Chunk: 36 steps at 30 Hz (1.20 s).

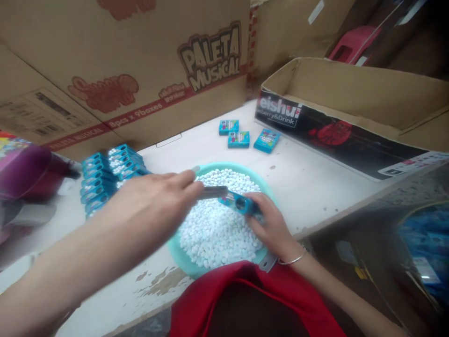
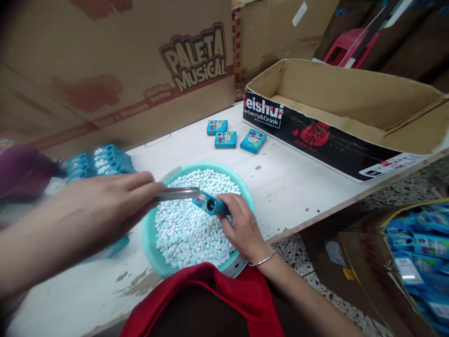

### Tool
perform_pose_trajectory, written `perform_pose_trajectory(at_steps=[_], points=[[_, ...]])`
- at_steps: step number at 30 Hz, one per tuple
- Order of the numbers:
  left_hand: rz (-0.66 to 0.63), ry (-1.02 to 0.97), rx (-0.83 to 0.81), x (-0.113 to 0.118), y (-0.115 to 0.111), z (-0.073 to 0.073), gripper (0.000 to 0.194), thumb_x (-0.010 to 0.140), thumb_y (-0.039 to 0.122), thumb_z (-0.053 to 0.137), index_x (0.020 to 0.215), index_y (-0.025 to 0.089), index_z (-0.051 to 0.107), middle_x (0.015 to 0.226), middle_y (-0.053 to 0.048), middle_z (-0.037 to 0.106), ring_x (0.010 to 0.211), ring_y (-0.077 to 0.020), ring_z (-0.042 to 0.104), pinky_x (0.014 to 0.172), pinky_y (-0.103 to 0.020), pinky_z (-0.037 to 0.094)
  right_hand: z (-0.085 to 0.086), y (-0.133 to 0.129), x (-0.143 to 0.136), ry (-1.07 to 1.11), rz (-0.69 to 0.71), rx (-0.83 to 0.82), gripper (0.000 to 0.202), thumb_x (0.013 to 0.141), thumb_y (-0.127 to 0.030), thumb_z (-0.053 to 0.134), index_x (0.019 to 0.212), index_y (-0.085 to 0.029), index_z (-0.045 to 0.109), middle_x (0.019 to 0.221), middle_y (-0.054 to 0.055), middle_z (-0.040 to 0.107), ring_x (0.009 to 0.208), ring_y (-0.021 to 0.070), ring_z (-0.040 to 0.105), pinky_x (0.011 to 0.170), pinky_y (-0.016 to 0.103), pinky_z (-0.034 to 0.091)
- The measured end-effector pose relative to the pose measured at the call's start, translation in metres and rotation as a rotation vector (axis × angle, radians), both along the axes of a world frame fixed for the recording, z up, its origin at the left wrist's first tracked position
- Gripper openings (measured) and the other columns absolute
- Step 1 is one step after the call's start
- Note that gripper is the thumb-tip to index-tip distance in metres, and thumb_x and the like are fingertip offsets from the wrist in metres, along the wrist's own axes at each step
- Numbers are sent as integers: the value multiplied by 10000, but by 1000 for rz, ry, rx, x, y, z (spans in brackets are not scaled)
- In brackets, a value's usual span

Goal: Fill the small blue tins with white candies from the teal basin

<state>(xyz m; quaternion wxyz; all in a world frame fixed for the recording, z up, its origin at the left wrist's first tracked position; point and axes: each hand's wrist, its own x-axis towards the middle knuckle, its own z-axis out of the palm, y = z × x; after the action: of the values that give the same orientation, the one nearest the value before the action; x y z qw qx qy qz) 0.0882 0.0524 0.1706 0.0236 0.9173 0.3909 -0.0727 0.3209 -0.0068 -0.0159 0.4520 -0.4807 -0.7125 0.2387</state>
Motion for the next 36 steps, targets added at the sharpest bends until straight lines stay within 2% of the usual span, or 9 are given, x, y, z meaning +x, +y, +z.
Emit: perform_pose_trajectory(at_steps=[2, 5, 9, 11, 14, 20, 27, 30, 36], points=[[63, 36, -40, -24, 10, -27, 221, 938, 249, 437, 993, 195, 644, 859, -53, 618, 630, -157, 549, 567, -268, 413, 0, 0, 2, 27, -19, -2, 440, 892, -95, 518, 1290, -281, 478, 1211, 76, 594, 1152, 250, 578, 1013, 453, 491], [142, 79, -230, -41, 16, -87, 230, 938, 219, 410, 949, 169, 634, 897, -79, 624, 764, -198, 591, 640, -279, 437, 1, 1, 4, 59, -60, 5, 408, 904, -133, 561, 1277, -283, 490, 1187, 66, 603, 1128, 243, 592, 1009, 435, 494], [118, -61, -437, -17, 1, -157, 229, 929, 153, 376, 973, 143, 601, 985, -125, 634, 892, -252, 598, 756, -355, 477, 4, 5, 7, 58, -111, -3, 370, 909, -161, 591, 1251, -277, 506, 1150, 58, 614, 1072, 232, 607, 974, 406, 511], [103, -129, -461, 2, -8, -175, 219, 942, 164, 375, 1022, 152, 578, 1015, -121, 633, 913, -253, 599, 788, -371, 484, 6, 6, 8, 54, -127, -11, 349, 916, -178, 590, 1242, -273, 510, 1136, 58, 617, 1061, 235, 607, 957, 403, 516], [91, -242, -515, 20, -15, -184, 179, 956, 197, 400, 1053, 174, 549, 1024, -97, 635, 896, -230, 604, 806, -361, 490, 7, 7, 9, 52, -150, -22, 325, 921, -207, 599, 1230, -268, 518, 1116, 55, 621, 1049, 239, 608, 945, 397, 515], [82, -412, -607, 1, -10, -162, 198, 994, 324, 441, 1113, 194, 531, 1027, -68, 630, 881, -191, 596, 785, -316, 491, 6, 6, 14, 44, -180, -42, 331, 922, -223, 611, 1236, -258, 514, 1112, 56, 618, 1028, 227, 608, 916, 367, 521], [107, -437, -511, -38, -5, -81, 182, 1005, 306, 450, 1111, 202, 556, 975, -40, 611, 839, -150, 574, 747, -277, 459, 2, 7, 11, -29, -90, 13, 392, 902, -126, 539, 1266, -266, 501, 1189, 83, 602, 1129, 266, 586, 993, 460, 499], [53, -347, -407, -37, 0, -55, 184, 1011, 308, 437, 1095, 203, 563, 974, -43, 616, 840, -151, 586, 729, -276, 455, 2, 7, 5, -88, -8, 68, 476, 863, -58, 498, 1289, -271, 483, 1207, 87, 601, 1159, 274, 572, 1020, 496, 485], [-80, -99, -209, -6, 4, -26, 202, 971, 251, 405, 924, 202, 595, 820, -53, 599, 639, -171, 530, 574, -311, 407, 4, 5, -5, -110, 58, 74, 504, 844, -35, 469, 1297, -258, 471, 1200, 94, 607, 1138, 267, 573, 999, 496, 498]])
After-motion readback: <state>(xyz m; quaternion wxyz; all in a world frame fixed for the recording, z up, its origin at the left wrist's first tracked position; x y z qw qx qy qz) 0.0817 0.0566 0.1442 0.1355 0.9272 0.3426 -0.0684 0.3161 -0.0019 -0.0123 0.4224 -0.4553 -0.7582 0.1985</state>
